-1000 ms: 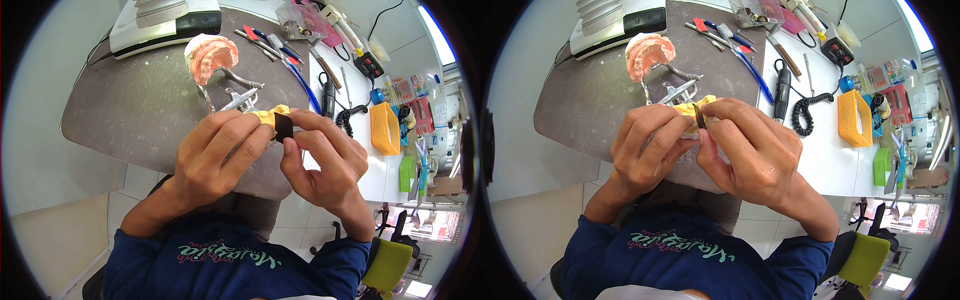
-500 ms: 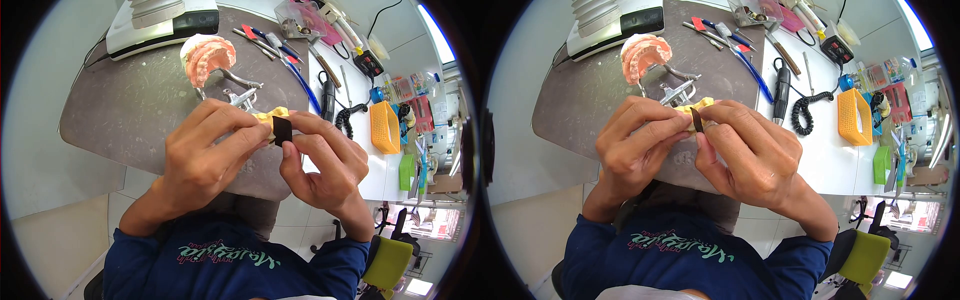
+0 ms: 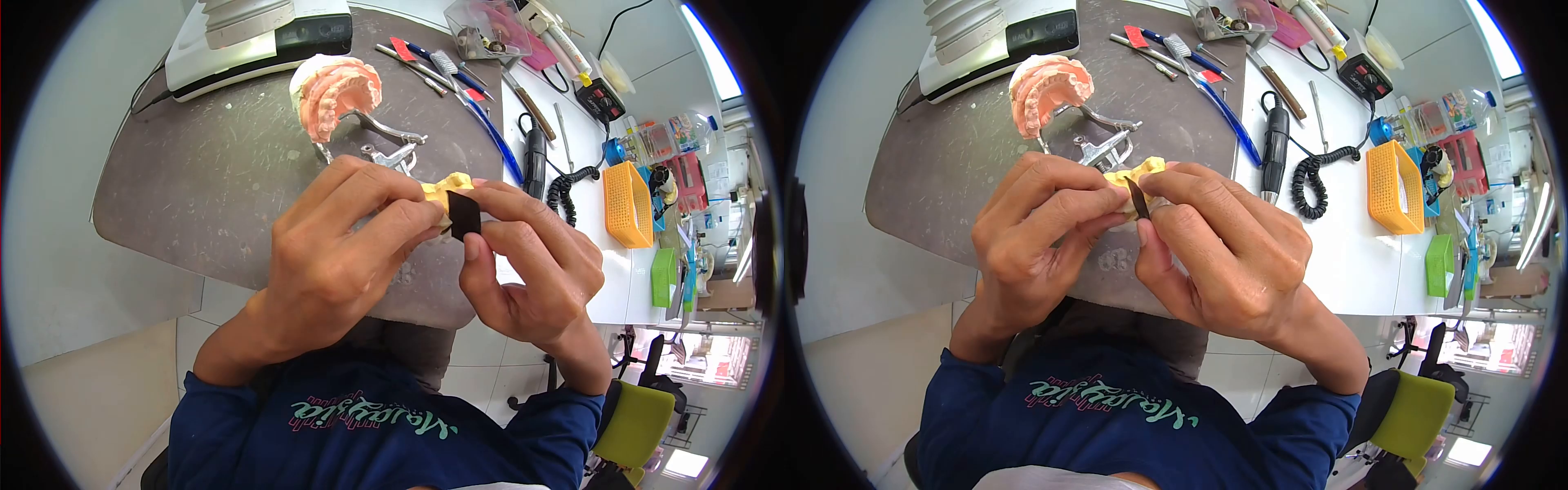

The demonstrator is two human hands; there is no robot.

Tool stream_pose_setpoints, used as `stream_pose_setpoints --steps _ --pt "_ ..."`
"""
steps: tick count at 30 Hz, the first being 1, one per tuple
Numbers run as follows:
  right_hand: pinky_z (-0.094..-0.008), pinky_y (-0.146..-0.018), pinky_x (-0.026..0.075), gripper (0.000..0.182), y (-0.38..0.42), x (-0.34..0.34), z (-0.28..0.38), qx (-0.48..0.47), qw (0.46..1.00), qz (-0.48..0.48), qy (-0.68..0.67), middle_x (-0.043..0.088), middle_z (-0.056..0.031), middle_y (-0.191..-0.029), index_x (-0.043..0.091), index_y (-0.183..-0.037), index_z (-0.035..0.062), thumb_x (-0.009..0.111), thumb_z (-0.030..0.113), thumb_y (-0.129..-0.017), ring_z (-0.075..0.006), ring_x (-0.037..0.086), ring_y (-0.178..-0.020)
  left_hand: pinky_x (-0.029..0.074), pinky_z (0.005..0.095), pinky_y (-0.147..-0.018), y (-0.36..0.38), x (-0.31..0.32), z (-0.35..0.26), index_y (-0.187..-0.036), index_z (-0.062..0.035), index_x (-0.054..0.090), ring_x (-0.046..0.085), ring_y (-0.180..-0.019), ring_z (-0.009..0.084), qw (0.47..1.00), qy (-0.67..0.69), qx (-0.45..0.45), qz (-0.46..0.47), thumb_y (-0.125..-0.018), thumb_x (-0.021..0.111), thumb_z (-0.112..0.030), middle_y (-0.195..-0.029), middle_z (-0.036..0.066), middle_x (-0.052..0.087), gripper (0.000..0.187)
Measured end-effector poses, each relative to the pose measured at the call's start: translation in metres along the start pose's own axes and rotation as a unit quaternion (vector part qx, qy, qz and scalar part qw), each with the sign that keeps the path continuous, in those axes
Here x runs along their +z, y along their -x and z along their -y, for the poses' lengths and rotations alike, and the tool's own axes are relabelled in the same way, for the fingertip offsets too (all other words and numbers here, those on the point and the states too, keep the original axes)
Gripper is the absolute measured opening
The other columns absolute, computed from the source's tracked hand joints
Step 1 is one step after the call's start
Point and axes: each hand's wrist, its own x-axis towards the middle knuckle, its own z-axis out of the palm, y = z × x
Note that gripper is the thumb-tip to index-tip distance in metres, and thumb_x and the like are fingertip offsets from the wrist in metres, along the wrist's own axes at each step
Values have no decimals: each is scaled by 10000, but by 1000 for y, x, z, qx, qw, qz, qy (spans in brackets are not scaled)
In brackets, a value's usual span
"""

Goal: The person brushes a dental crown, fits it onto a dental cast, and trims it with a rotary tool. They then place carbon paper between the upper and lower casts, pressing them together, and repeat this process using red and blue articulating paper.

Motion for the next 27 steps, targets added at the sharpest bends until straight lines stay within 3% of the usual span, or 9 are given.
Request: stream_pose_setpoints --steps 5,9,10,11,13,17,20,22,27 --pt "-298 -612 569 84 -1 -6 3 4 1000 20 1 726 -198 -900 627 -731 -36 692 15 -745 -279 733 -736 505 318 -666 0 -1 -1 -921 -37 731 623 -778 217 1000 12 -14 1 -679 804 26 -878 67 665 260" --pt "-258 -572 501 164 -2 -16 -8 75 997 -9 14 713 -164 -856 604 -767 -50 670 61 -869 -173 653 -622 504 322 -667 -4 -5 -4 -928 -50 734 622 -781 220 999 3 -26 19 -688 812 6 -882 68 665 258" --pt "-263 -533 511 99 -3 -18 -19 107 994 -17 -3 697 -151 -824 642 -784 -24 725 21 -814 -203 675 -616 504 324 -667 -5 -6 -5 -930 -54 734 622 -784 220 999 5 -37 28 -693 813 0 -885 69 666 256" --pt "-287 -532 500 129 -6 -18 -18 261 963 -6 -62 689 -140 -785 650 -793 -22 711 75 -853 -183 650 -578 504 324 -667 -5 -6 -6 -930 -54 734 622 -784 220 999 7 -35 30 -693 813 0 -885 69 666 256" --pt "-312 -550 489 188 -13 -24 -33 348 923 157 -42 682 -127 -739 667 -818 -12 693 162 -883 -196 632 -554 503 320 -681 -5 -5 -6 -925 -52 733 622 -796 226 999 -10 -27 35 -699 812 -6 -894 73 668 244" --pt "-372 -628 501 238 -3 -3 -63 343 899 271 -39 697 -132 -738 677 -856 12 708 247 -880 -265 656 -629 505 314 -709 -5 -6 -8 -920 -35 722 628 -819 225 999 -24 5 27 -719 801 6 -907 81 672 221" --pt "-370 -629 500 223 2 0 -67 332 910 247 -28 703 -140 -754 670 -885 17 714 236 -881 -268 660 -638 513 313 -741 2 -9 -8 -964 -7 696 633 -849 203 999 32 -6 -10 -774 779 11 -934 98 686 208" --pt "-380 -620 493 197 6 -5 -71 342 926 157 -21 694 -134 -734 666 -909 18 706 210 -889 -278 655 -633 535 305 -790 13 -10 -10 -1022 26 665 654 -912 191 980 177 -91 -27 -851 731 12 -985 133 691 183" --pt "-395 -557 447 474 22 -31 -64 361 903 187 142 612 -95 -561 624 -724 24 687 461 -895 -258 598 -533 555 293 -833 31 -3 -18 -1060 57 660 680 -937 191 941 281 -181 -47 -874 684 56 -1041 163 696 187"
